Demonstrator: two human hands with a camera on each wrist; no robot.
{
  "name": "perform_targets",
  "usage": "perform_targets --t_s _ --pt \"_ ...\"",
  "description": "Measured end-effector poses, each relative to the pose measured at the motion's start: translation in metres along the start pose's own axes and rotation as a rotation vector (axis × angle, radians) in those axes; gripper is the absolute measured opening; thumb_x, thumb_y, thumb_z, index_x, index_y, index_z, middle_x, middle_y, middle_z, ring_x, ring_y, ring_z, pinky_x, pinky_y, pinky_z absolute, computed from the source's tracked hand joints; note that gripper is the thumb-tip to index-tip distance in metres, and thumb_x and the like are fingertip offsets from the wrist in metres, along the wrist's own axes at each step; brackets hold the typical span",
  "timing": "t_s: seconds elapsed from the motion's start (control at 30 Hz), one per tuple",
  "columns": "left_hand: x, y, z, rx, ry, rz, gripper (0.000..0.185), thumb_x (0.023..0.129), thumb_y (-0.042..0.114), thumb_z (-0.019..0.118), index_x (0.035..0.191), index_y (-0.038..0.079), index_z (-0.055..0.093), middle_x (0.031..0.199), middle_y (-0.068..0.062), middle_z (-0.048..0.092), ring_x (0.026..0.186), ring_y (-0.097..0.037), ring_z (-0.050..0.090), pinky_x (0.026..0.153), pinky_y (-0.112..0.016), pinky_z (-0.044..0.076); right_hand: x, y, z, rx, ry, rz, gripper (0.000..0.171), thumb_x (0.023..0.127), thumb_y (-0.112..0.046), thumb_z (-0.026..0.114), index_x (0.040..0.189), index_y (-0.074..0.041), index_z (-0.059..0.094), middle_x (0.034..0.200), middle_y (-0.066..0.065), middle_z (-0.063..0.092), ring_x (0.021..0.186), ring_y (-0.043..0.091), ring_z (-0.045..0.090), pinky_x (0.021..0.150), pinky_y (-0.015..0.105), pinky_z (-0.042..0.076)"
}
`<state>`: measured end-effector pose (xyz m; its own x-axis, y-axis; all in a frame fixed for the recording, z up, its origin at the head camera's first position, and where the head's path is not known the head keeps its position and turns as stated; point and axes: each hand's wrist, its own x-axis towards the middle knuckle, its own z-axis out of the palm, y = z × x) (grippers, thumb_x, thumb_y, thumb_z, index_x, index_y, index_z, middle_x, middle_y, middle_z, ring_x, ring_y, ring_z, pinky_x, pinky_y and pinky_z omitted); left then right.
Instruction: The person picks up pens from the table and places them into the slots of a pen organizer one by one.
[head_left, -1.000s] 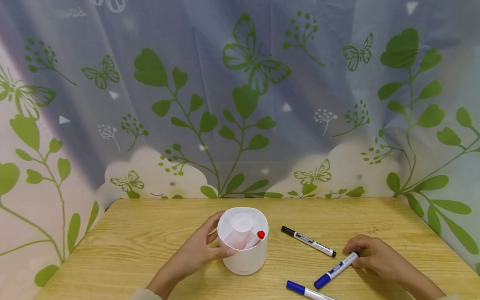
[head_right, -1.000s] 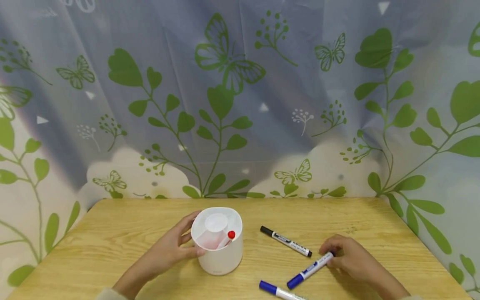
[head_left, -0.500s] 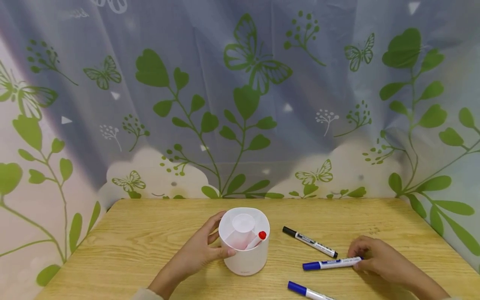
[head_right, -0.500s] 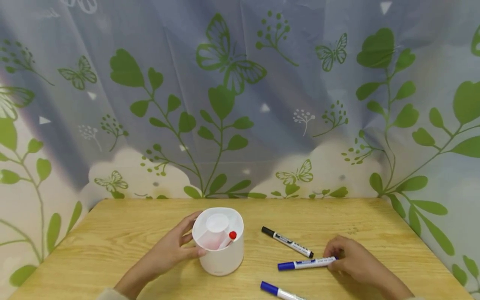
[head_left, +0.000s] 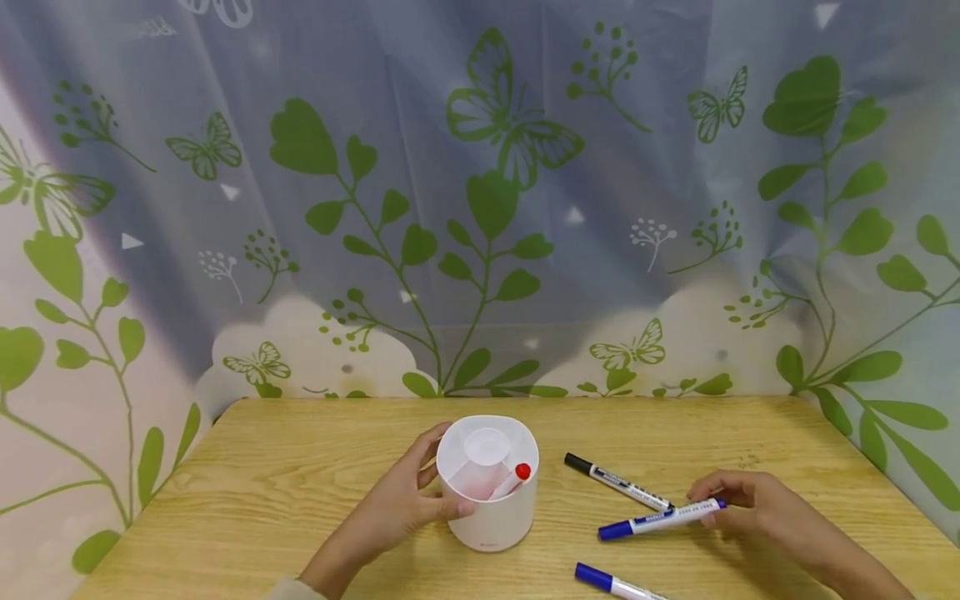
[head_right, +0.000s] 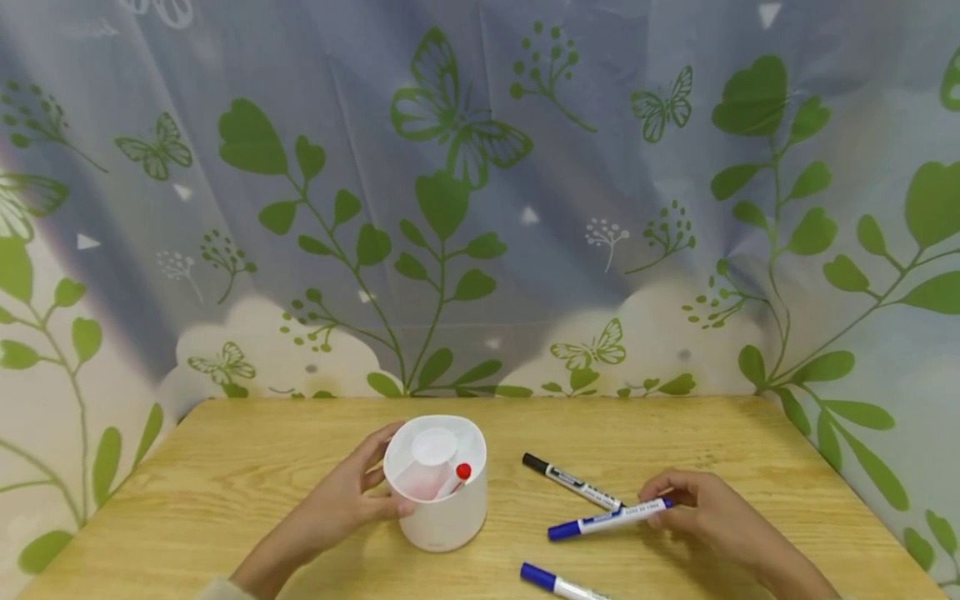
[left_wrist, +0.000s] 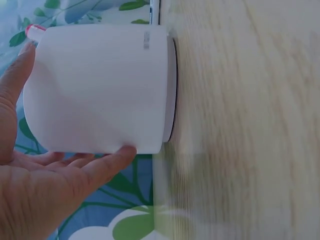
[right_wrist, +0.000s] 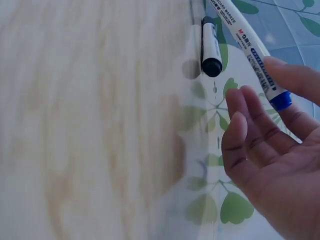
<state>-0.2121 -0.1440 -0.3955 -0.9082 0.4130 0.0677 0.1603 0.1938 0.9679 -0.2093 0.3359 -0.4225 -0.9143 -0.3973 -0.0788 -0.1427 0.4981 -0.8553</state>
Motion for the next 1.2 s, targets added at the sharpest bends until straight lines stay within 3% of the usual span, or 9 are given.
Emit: perform_targets --t_s 0.17,0.3,0.4,0.53,0.63,0.97,1.2 --pt "0.001 0.000 0.007 -0.040 0.028 -0.003 0.110 0.080 0.011 0.092 0.165 0.009 0.022 0.167 -0.019 0.031 0.157 -0.049 0.026 0.121 -0.061 0.036 0.001 -0.007 0.003 0.087 0.003 -0.003 0.029 0.103 -0.014 0.066 0.124 0.006 0.067 0.125 -0.004 0.067 0.102 0.000 0.065 0.081 0.023 0.055" --pt "0.002 0.000 0.014 -0.026 0.066 -0.011 0.116 0.078 0.012 0.094 0.166 0.009 0.018 0.167 -0.018 0.032 0.157 -0.048 0.025 0.123 -0.066 0.028 0.004 -0.014 0.007 0.203 -0.011 -0.049 0.023 0.104 -0.010 0.064 0.124 0.001 0.068 0.124 -0.011 0.067 0.105 0.005 0.068 0.086 0.027 0.060" --pt "0.002 -0.002 0.019 -0.025 0.090 -0.002 0.120 0.076 0.012 0.095 0.166 0.008 0.016 0.164 -0.017 0.038 0.155 -0.044 0.033 0.124 -0.061 0.029 0.005 -0.020 0.010 0.241 0.001 -0.043 0.020 0.105 -0.010 0.063 0.123 -0.006 0.070 0.125 -0.013 0.067 0.109 0.006 0.070 0.090 0.027 0.060" --pt "0.002 -0.004 0.025 -0.002 0.123 0.003 0.126 0.074 0.014 0.096 0.167 0.008 0.012 0.157 -0.016 0.046 0.143 -0.033 0.048 0.119 -0.051 0.036 0.008 -0.029 0.015 0.217 0.046 -0.050 0.022 0.105 -0.012 0.063 0.124 -0.002 0.068 0.121 -0.016 0.067 0.105 0.008 0.069 0.087 0.029 0.059" --pt "0.002 -0.005 0.028 0.015 0.141 -0.001 0.128 0.074 0.015 0.097 0.167 0.008 0.009 0.155 -0.017 0.048 0.136 -0.030 0.052 0.117 -0.050 0.038 0.008 -0.036 0.018 0.205 0.086 -0.067 0.024 0.105 -0.012 0.062 0.124 0.002 0.066 0.117 -0.016 0.067 0.099 0.011 0.068 0.084 0.031 0.058" --pt "0.002 -0.006 0.030 -0.001 0.143 -0.004 0.120 0.080 0.018 0.093 0.167 0.012 0.011 0.154 -0.016 0.049 0.137 -0.030 0.052 0.118 -0.053 0.036 0.012 -0.053 0.027 0.208 0.166 -0.089 0.022 0.105 -0.012 0.063 0.125 -0.006 0.070 0.115 -0.013 0.072 0.096 0.014 0.070 0.080 0.032 0.058" --pt "0.000 -0.002 0.024 0.026 0.118 -0.008 0.111 0.081 0.019 0.092 0.166 0.022 0.020 0.152 -0.014 0.051 0.136 -0.030 0.055 0.114 -0.052 0.044 0.016 -0.065 0.033 0.190 0.237 -0.116 0.027 0.105 -0.013 0.063 0.130 -0.006 0.069 0.117 -0.016 0.072 0.096 0.012 0.070 0.080 0.030 0.059"
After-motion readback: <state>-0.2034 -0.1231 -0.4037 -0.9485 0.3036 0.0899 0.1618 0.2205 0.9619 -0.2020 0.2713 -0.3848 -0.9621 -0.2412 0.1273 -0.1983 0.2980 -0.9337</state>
